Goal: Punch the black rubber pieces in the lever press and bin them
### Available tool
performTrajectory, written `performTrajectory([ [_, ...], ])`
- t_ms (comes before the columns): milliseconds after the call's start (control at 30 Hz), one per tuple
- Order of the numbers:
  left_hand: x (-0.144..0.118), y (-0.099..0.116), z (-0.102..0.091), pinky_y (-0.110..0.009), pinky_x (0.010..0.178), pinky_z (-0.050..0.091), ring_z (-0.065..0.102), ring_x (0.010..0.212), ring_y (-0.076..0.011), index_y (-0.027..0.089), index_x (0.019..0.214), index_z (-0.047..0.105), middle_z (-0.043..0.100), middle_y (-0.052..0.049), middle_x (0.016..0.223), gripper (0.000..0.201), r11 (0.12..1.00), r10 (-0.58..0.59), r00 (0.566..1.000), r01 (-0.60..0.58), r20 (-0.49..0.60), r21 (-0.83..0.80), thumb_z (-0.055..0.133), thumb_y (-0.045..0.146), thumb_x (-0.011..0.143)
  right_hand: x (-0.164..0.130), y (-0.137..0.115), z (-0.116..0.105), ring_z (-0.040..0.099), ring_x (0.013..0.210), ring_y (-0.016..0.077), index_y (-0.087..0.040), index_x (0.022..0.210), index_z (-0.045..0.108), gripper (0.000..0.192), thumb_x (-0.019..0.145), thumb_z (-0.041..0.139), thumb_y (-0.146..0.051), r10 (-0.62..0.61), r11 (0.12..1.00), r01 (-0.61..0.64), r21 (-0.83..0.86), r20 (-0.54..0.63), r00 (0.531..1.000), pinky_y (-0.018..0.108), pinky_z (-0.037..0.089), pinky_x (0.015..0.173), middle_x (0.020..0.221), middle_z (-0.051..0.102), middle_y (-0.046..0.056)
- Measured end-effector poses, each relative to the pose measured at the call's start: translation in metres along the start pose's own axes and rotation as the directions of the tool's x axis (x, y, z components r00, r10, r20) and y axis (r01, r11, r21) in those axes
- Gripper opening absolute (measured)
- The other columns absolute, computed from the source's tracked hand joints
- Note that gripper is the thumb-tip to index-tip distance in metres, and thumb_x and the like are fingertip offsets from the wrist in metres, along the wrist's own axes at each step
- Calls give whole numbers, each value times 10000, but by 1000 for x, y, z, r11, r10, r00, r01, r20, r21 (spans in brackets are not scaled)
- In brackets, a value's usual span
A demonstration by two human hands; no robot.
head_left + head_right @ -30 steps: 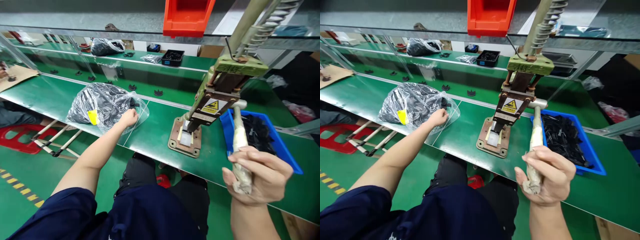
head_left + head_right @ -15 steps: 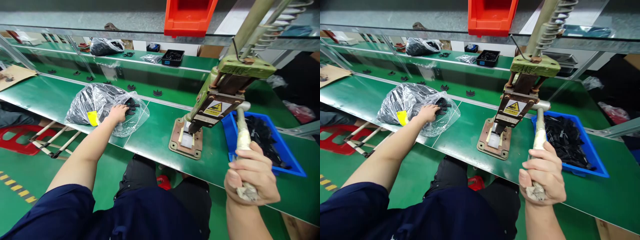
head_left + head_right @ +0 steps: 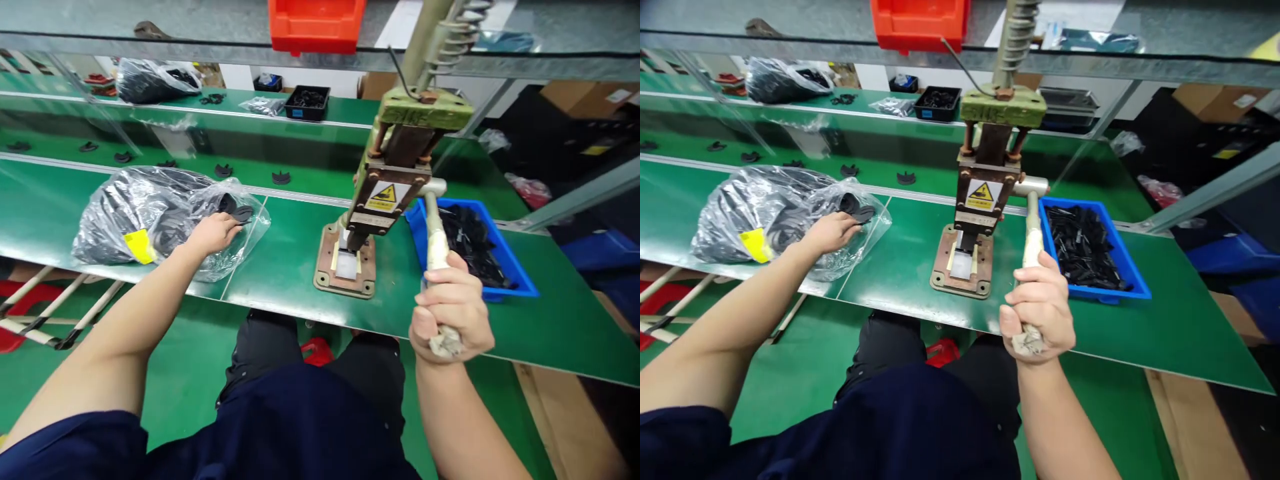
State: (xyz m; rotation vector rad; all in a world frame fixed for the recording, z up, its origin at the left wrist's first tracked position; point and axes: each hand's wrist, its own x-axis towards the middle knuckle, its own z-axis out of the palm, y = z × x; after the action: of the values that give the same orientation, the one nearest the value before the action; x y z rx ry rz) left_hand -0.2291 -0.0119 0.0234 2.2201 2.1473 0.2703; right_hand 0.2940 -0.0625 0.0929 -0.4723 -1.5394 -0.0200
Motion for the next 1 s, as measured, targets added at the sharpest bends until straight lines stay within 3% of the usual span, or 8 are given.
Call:
performTrajectory([
  [67,-3,29,-2,-424,1031,548,723,1119,-303,207,1147,735,778,-119,1143,369,978,-110,992,97,-61,-184,549,493,1004,0,-1,1,732,846,232,-267,664,574,194,765,739,-279,-2,1000,2,17,0,1000,633,589,1091,671,670,-44],
  [133,-2,69,-1,-380,825,594,739,844,-244,210,1081,675,775,-74,938,383,862,-191,981,161,-14,-481,631,573,966,0,-2,1,729,861,225,-261,682,576,197,780,746,-276,-9,1000,9,25,9,1000,627,581,1103,680,666,-40],
  [233,4,138,7,-303,634,575,686,624,-165,214,936,587,738,-28,765,515,481,-65,979,200,192,-854,767,689,856,-1,-3,0,732,877,214,-268,698,572,211,813,747,-292,-11,1000,10,22,18,1000,603,587,1102,685,654,-43],
  [333,18,197,19,-248,536,535,653,535,-134,209,877,565,691,-2,633,554,306,53,950,277,307,-911,840,685,814,0,-5,-2,741,903,205,-271,697,563,219,828,737,-294,9,1000,-9,1,51,999,603,582,1118,704,657,-55],
  [433,35,235,30,-219,484,492,628,487,-115,199,841,566,678,-6,582,515,307,119,920,323,373,-895,840,634,860,0,-6,-5,741,923,212,-272,700,573,213,817,748,-303,24,1000,-23,-7,81,996,625,578,1130,726,675,-63],
  [533,47,254,38,-212,476,477,614,463,-107,198,822,558,676,-10,563,468,339,145,903,338,404,-878,817,578,913,-1,-5,-5,736,923,208,-274,705,577,206,816,748,-304,19,1000,-20,6,74,997,611,583,1139,730,674,-64],
  [833,59,266,39,-218,441,433,589,425,-117,209,740,535,639,-5,519,451,481,125,876,357,466,-801,854,490,893,-4,-5,0,731,900,189,-264,684,555,227,829,724,-306,6,999,-7,35,20,1000,594,591,1123,712,661,-65],
  [1000,65,274,35,-223,425,431,609,435,-138,206,835,622,613,19,516,331,503,85,845,421,528,-755,888,401,862,-4,-6,2,736,870,183,-275,683,539,236,858,688,-333,17,1000,-17,-1,-1,1000,581,611,1107,690,640,-69],
])
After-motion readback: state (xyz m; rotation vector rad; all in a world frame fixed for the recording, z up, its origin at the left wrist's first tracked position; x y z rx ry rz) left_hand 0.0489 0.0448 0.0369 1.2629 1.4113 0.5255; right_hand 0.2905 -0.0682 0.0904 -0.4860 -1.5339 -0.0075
